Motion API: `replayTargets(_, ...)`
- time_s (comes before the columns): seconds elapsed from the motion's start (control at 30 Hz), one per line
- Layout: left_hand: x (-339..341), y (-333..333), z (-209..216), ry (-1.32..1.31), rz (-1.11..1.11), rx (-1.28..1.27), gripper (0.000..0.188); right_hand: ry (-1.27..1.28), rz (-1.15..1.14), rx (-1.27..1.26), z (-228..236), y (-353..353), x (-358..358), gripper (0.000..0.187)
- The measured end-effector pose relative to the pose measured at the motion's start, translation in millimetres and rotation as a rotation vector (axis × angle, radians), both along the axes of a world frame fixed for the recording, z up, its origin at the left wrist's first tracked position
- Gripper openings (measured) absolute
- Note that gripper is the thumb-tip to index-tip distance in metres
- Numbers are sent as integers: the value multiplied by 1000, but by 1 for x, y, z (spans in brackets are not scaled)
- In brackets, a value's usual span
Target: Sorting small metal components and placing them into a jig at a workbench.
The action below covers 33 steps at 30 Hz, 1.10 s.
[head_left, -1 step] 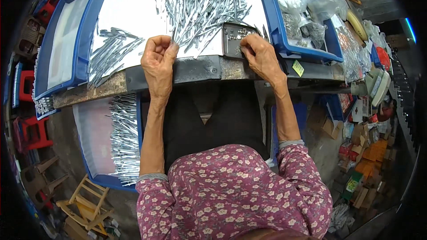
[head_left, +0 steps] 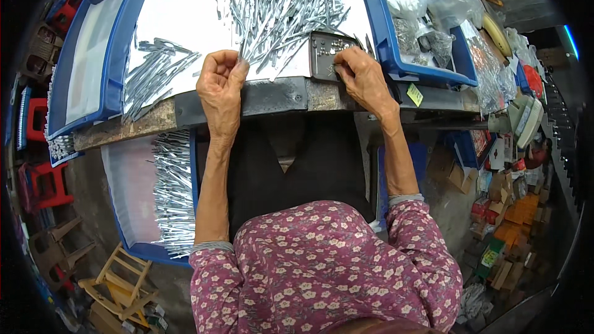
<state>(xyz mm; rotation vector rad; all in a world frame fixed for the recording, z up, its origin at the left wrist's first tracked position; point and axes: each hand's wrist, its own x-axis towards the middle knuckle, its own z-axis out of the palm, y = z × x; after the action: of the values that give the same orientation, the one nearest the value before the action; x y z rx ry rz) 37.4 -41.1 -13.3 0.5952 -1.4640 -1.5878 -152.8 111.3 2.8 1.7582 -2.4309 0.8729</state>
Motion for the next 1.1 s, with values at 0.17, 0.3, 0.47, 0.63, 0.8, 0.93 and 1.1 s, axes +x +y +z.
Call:
replayTargets(0.17, 0, 5, -2, 16, 22, -3, 15, 83, 97, -10, -2, -6, -5, 9)
replayTargets(0.3, -1, 7, -2, -26, 53, -26, 17, 209, 159, -38, -7, -11, -11, 10)
replayTargets(0.47, 0, 11, 1, -86, 79, -43, 16, 190, 109, -11, -10, -13, -12, 10)
replayTargets(0.63, -2, 14, 5, -109, 110, -69, 16, 133, 86, -78, -9, -12, -12, 8)
replayTargets(0.8, -8, 22, 10, -116, 34, -2, 18, -59, 7, -71, -6, -8, -9, 10)
replayTargets(0.93, -17, 31, 13, -97, -77, 92, 16, -221, -32, -93, -4, -6, -6, 9)
replayTargets(1.1, -28, 38, 10, -73, -219, 207, 20, -329, -36, -119, -3, -6, -6, 7)
